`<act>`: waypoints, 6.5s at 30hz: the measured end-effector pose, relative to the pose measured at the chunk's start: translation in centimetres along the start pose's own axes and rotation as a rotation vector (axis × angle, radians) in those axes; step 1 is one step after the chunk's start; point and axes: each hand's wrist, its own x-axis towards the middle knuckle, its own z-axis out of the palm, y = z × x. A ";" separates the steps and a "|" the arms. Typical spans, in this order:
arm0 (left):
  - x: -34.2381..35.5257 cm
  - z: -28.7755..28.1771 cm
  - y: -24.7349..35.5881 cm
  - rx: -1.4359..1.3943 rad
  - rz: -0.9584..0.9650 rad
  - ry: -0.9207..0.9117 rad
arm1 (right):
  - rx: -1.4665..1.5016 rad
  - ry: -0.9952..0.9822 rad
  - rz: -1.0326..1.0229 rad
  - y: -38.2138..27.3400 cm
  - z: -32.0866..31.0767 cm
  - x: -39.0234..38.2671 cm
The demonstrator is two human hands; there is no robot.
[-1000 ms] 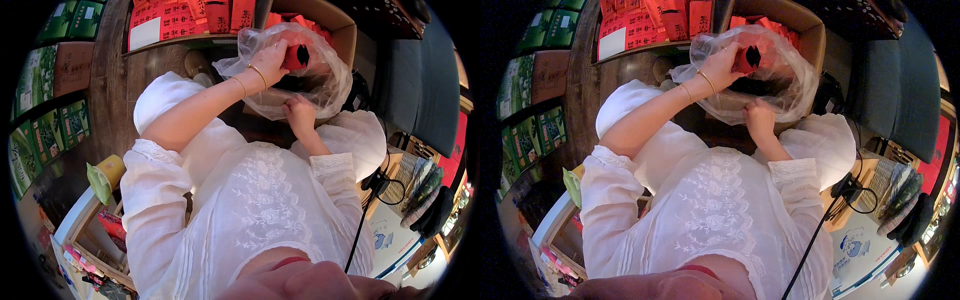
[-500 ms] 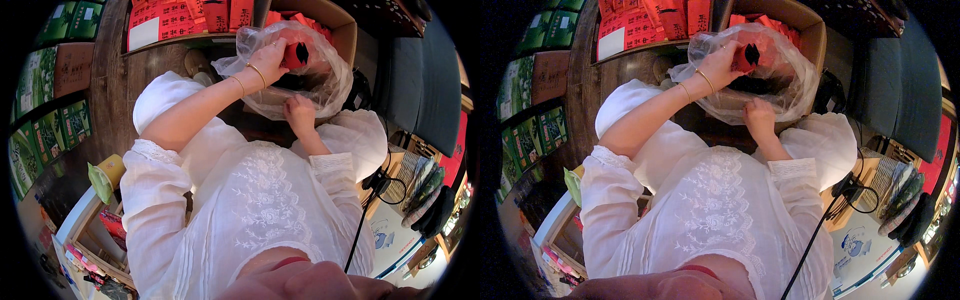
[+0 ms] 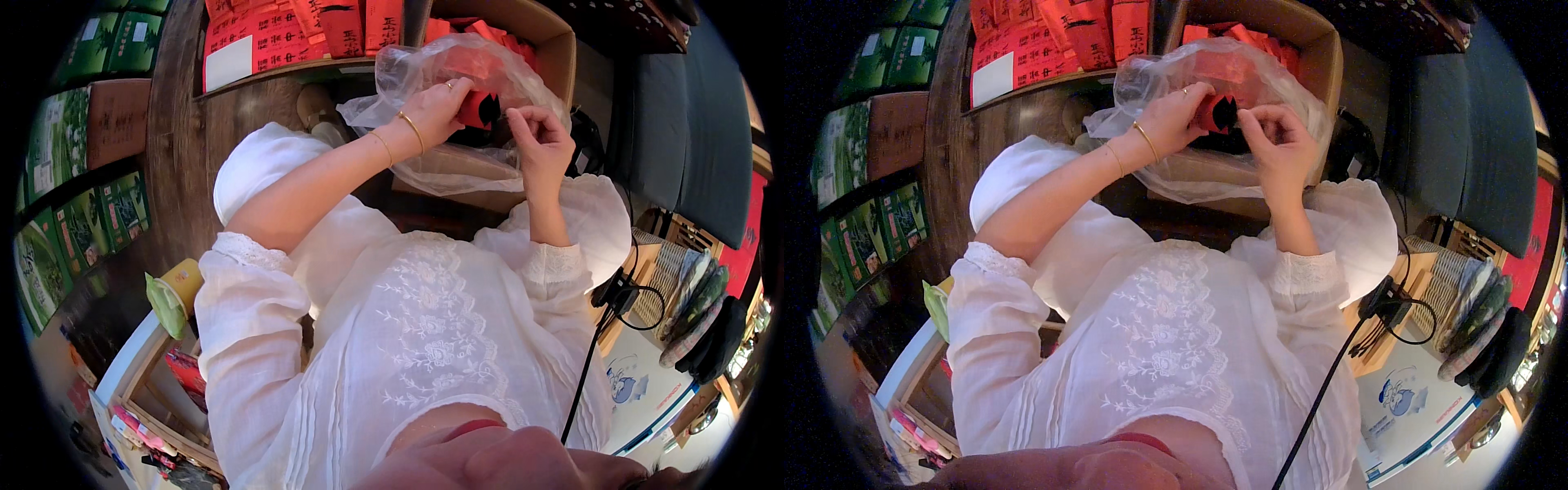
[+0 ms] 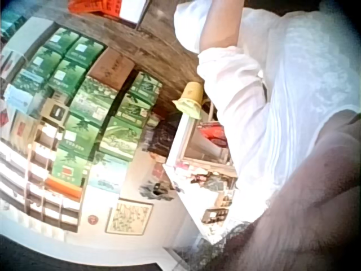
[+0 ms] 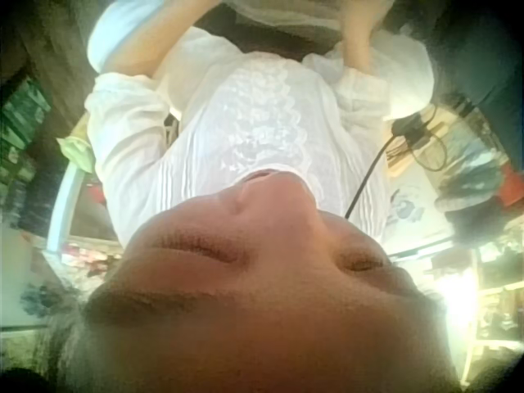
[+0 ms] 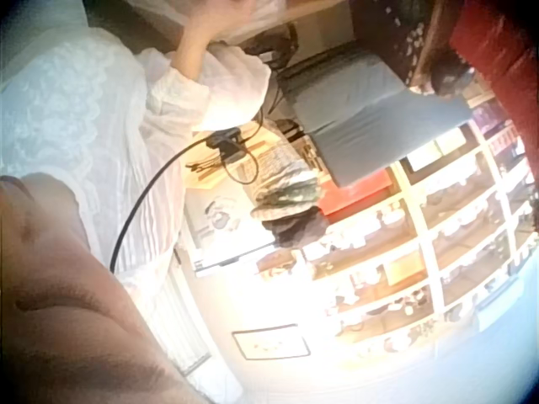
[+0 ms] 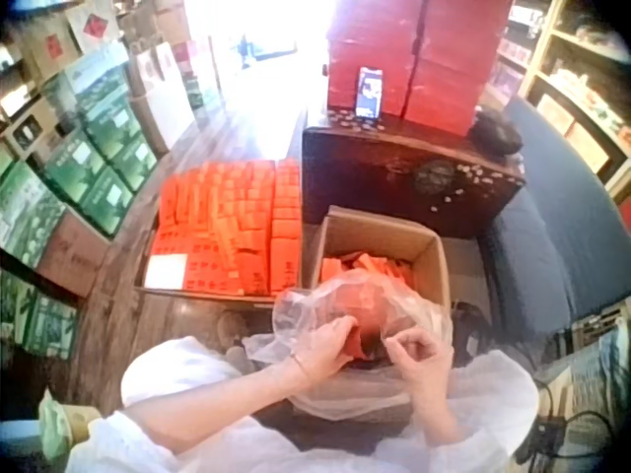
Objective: The person repeatedly picks up small red packets from a cardboard box, places them into a clear plastic bag, and then removes them to place them back into the box. This repetitive cycle of inserting and removing the packets continues throughout the clip.
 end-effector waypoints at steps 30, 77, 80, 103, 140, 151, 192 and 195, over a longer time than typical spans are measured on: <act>1.9 -0.6 1.9 -0.177 -0.124 0.060 | -0.802 -0.870 0.495 28.6 4.9 3.8; 2.4 -2.0 2.4 -0.273 -0.108 0.170 | -0.928 -0.894 0.453 27.5 3.4 3.7; 2.4 -2.1 2.2 -0.252 -0.101 0.152 | -0.851 -0.891 0.365 26.3 6.7 1.8; 0.9 -0.1 0.2 0.004 -0.001 0.003 | 0.013 -0.517 0.389 -0.9 -5.2 5.6; 0.2 1.0 -0.1 0.099 -0.066 -0.180 | 0.125 -0.657 0.490 0.3 -4.9 5.2; 0.3 1.2 -0.2 0.033 0.003 -0.103 | -0.283 -0.735 0.088 2.2 -3.5 4.2; -0.7 -6.7 2.6 -0.583 -0.128 0.168 | 0.208 -0.568 0.366 1.2 -3.6 5.4; -1.1 -12.1 1.3 -0.527 -0.038 0.444 | 0.117 -0.574 0.303 1.6 -4.1 5.7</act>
